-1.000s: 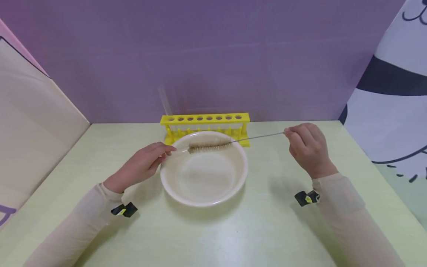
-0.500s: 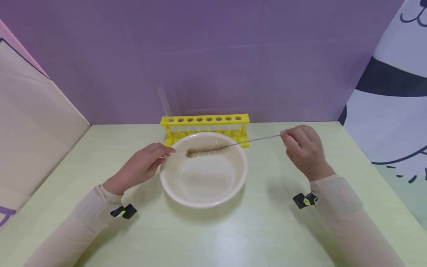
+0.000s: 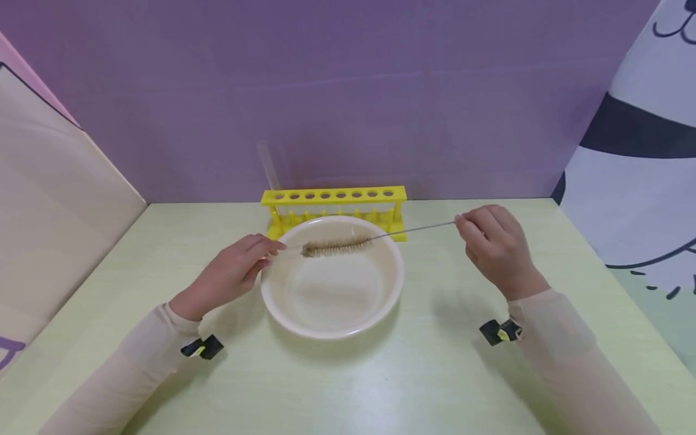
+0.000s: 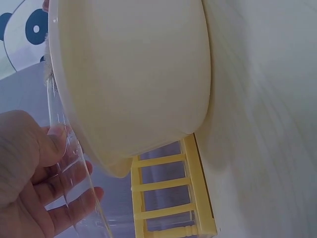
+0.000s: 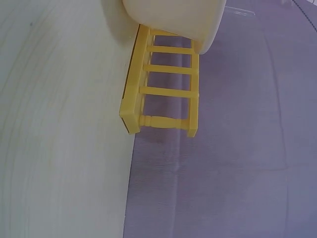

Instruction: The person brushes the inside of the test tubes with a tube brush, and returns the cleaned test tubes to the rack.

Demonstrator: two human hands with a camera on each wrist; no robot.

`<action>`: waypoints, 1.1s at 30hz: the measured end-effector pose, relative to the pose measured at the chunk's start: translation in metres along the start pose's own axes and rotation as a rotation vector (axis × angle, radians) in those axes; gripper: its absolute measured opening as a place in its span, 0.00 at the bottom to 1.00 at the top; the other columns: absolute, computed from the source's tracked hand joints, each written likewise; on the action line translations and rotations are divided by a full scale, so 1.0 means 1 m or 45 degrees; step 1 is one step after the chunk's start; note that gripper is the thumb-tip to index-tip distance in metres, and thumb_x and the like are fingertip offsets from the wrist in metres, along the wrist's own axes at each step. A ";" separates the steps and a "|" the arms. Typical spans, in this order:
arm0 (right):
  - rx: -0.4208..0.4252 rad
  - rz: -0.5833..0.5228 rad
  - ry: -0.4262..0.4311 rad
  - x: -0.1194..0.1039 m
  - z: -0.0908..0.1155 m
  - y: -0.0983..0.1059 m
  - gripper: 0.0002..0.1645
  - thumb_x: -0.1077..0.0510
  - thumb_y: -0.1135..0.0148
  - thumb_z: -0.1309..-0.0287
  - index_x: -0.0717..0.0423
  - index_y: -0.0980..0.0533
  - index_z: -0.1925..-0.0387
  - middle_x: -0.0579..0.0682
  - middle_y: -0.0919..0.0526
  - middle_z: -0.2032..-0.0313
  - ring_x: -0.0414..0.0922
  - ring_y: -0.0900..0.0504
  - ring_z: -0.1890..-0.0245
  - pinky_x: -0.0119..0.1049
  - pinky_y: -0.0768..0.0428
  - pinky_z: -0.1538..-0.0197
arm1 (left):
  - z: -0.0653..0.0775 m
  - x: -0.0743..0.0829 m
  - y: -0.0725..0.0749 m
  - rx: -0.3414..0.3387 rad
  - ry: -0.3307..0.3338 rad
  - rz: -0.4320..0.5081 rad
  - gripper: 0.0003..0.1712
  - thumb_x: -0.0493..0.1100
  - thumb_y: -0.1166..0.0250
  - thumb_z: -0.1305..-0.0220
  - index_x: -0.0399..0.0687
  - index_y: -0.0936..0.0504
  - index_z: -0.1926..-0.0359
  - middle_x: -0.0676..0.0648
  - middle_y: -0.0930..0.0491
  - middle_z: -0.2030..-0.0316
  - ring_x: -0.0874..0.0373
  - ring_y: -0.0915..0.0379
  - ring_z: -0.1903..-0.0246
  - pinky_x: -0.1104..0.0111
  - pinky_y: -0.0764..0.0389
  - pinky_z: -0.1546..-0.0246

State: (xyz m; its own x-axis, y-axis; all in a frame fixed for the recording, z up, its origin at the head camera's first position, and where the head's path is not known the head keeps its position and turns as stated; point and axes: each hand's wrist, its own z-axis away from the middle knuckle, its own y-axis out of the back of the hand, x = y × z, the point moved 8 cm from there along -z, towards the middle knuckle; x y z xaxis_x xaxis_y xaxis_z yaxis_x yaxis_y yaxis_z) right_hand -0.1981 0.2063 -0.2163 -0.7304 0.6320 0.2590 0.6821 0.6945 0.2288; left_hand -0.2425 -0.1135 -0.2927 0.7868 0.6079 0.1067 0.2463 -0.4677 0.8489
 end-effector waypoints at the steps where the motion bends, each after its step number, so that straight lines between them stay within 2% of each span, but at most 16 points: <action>1: -0.006 -0.002 0.002 0.000 -0.001 0.000 0.07 0.76 0.55 0.54 0.71 0.29 0.78 0.64 0.29 0.80 0.60 0.35 0.82 0.49 0.40 0.77 | 0.000 0.000 0.000 0.002 0.001 -0.001 0.21 0.25 0.37 0.45 0.40 0.25 0.50 0.45 0.23 0.63 0.52 0.25 0.63 0.64 0.21 0.67; 4: -0.014 -0.006 -0.001 -0.001 -0.002 0.001 0.08 0.77 0.55 0.56 0.71 0.28 0.77 0.64 0.29 0.80 0.60 0.35 0.82 0.49 0.40 0.77 | 0.000 0.000 -0.001 0.015 -0.002 -0.006 0.22 0.25 0.36 0.46 0.41 0.25 0.50 0.45 0.23 0.63 0.52 0.26 0.63 0.64 0.21 0.67; 10: -0.053 -0.029 -0.007 0.000 -0.002 0.000 0.09 0.74 0.56 0.49 0.70 0.28 0.77 0.63 0.28 0.80 0.60 0.34 0.82 0.48 0.39 0.77 | -0.001 0.002 0.001 0.063 -0.018 -0.014 0.23 0.24 0.35 0.48 0.41 0.25 0.50 0.45 0.24 0.63 0.52 0.26 0.63 0.64 0.21 0.68; 15: -0.096 -0.080 0.013 -0.006 -0.007 -0.002 0.09 0.75 0.57 0.49 0.70 0.29 0.76 0.63 0.28 0.79 0.60 0.34 0.82 0.46 0.38 0.76 | -0.002 0.003 0.002 0.058 -0.003 -0.007 0.23 0.25 0.34 0.48 0.41 0.25 0.50 0.45 0.24 0.62 0.52 0.26 0.62 0.65 0.21 0.65; 26: -0.235 -0.139 -0.026 -0.005 -0.006 -0.011 0.18 0.66 0.62 0.37 0.69 0.28 0.76 0.60 0.28 0.79 0.56 0.33 0.80 0.41 0.39 0.74 | -0.002 0.003 0.002 0.088 -0.022 0.006 0.23 0.25 0.33 0.48 0.41 0.25 0.50 0.45 0.24 0.61 0.51 0.26 0.61 0.64 0.21 0.64; 33: -0.329 -0.186 -0.056 -0.004 -0.003 -0.015 0.19 0.66 0.63 0.39 0.68 0.26 0.75 0.58 0.27 0.78 0.54 0.32 0.78 0.37 0.37 0.71 | -0.004 0.004 0.001 0.068 -0.009 0.015 0.23 0.25 0.33 0.49 0.42 0.25 0.51 0.45 0.23 0.61 0.52 0.26 0.60 0.64 0.21 0.63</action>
State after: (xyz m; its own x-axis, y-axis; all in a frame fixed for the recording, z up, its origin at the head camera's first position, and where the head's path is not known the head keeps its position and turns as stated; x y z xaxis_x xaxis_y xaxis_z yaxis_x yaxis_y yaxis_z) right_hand -0.2051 0.1924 -0.2177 -0.8185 0.5499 0.1665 0.5520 0.6724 0.4931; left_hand -0.2410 -0.1088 -0.2894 0.7941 0.5973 0.1128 0.2666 -0.5090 0.8185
